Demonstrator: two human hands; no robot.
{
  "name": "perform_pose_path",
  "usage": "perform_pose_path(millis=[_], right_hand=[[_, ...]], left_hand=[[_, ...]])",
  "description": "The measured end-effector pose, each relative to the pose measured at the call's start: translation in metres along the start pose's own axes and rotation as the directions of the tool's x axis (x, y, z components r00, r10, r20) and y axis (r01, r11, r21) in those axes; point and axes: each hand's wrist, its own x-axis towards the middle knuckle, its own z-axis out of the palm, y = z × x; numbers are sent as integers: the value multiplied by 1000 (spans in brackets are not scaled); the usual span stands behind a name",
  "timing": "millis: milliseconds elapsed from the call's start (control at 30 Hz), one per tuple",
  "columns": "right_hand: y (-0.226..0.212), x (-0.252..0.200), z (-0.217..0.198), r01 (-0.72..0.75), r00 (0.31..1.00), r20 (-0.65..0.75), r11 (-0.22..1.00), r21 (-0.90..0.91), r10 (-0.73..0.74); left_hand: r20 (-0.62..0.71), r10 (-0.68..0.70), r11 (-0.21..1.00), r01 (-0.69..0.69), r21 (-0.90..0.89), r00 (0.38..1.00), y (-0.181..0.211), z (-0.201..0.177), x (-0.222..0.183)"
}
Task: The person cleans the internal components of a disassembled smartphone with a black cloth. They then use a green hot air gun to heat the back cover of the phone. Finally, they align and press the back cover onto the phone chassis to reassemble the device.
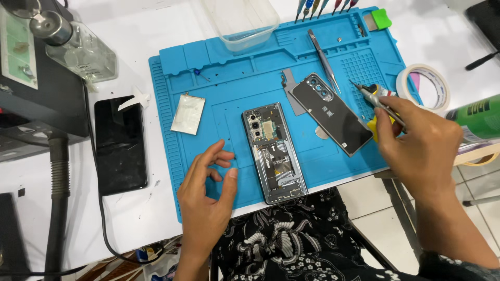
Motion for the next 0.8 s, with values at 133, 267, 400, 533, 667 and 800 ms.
perform_pose_path(millis=[133,267,400,533,667,800], right_hand=[[5,-12,17,-50,999,8,996,-74,50],[4,-13,21,-11,999,39,989,-145,17],[-1,-12,20,-43,988,134,966,-254,79],[-12,-7,13,23,999,31,948,-318,-13],[-40,7,5,80,992,109,982,-174,-62],[-49,18,10,97,979,198,972,-215,-54]], left_hand=[[5,-3,1000,3,12,1000,-2,1,0],[6,-4,1000,4,8,1000,-2,0,1],[7,1,1000,-1,13,1000,0,0,0],[10,-2,1000,2,15,1000,-2,-1,0],[4,25,1000,-25,1,1000,-3,-1,-1],[0,43,999,-43,13,999,-3,-1,0]])
